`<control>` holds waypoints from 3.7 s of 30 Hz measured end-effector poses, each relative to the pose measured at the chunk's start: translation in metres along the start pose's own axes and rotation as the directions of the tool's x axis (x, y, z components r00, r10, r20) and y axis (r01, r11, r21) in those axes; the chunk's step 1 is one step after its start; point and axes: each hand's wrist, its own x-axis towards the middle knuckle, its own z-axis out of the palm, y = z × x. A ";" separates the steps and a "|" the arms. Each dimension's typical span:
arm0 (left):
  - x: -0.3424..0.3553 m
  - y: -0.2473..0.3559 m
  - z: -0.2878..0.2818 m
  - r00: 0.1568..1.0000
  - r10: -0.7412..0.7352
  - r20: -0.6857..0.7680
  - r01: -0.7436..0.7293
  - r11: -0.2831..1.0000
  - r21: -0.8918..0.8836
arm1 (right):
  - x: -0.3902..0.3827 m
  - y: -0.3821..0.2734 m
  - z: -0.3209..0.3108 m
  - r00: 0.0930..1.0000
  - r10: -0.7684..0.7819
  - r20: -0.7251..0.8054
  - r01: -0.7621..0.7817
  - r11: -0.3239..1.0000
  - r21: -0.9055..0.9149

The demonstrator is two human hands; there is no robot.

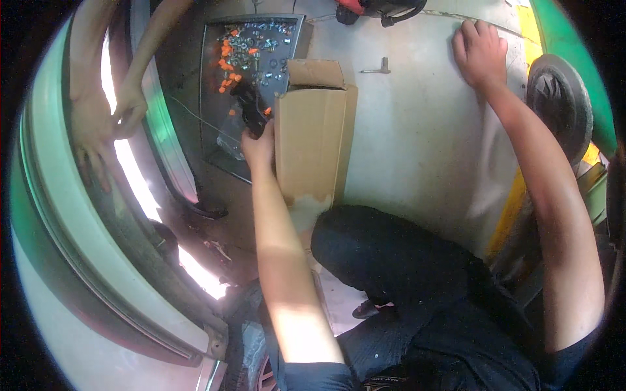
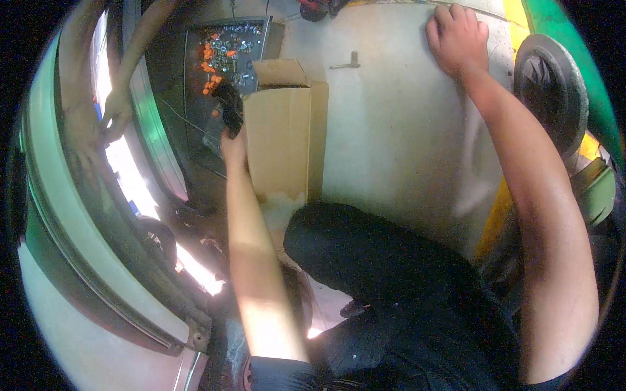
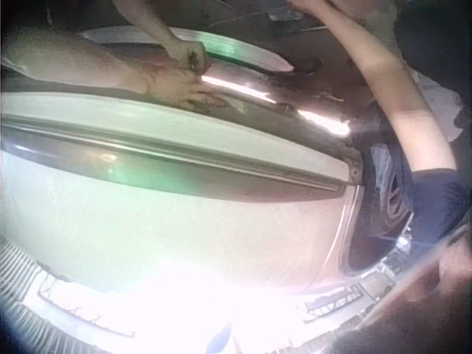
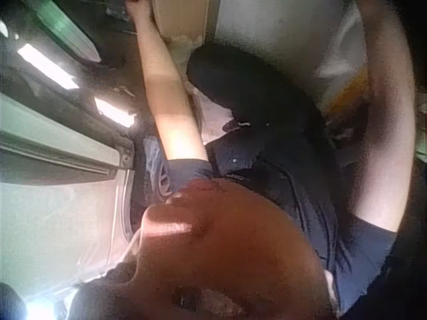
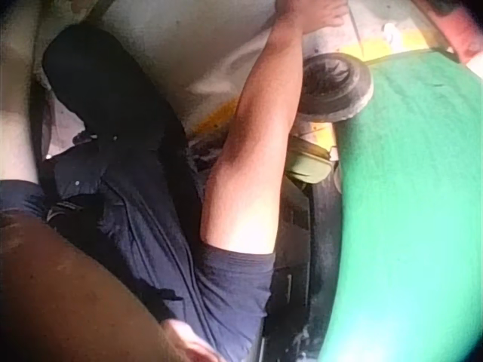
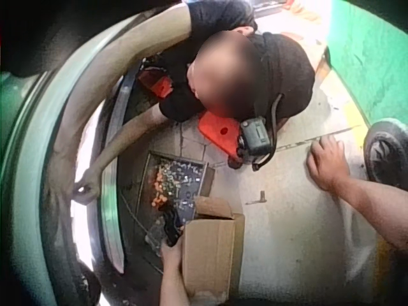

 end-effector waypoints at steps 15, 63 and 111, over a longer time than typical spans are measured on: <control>-0.201 -0.043 -0.184 0.799 0.449 0.401 -0.600 0.543 0.587 | -0.007 0.012 -0.005 0.992 0.072 0.103 -0.076 0.996 0.040; -0.317 -0.042 -0.315 0.841 -0.405 0.359 0.379 0.914 0.143 | 0.072 0.021 0.022 0.990 -0.133 -0.053 0.137 0.987 0.088; -0.332 -0.060 -0.337 0.889 -0.386 0.246 0.436 0.878 -0.199 | 0.074 0.012 0.024 0.986 -0.163 -0.035 0.162 0.987 -0.021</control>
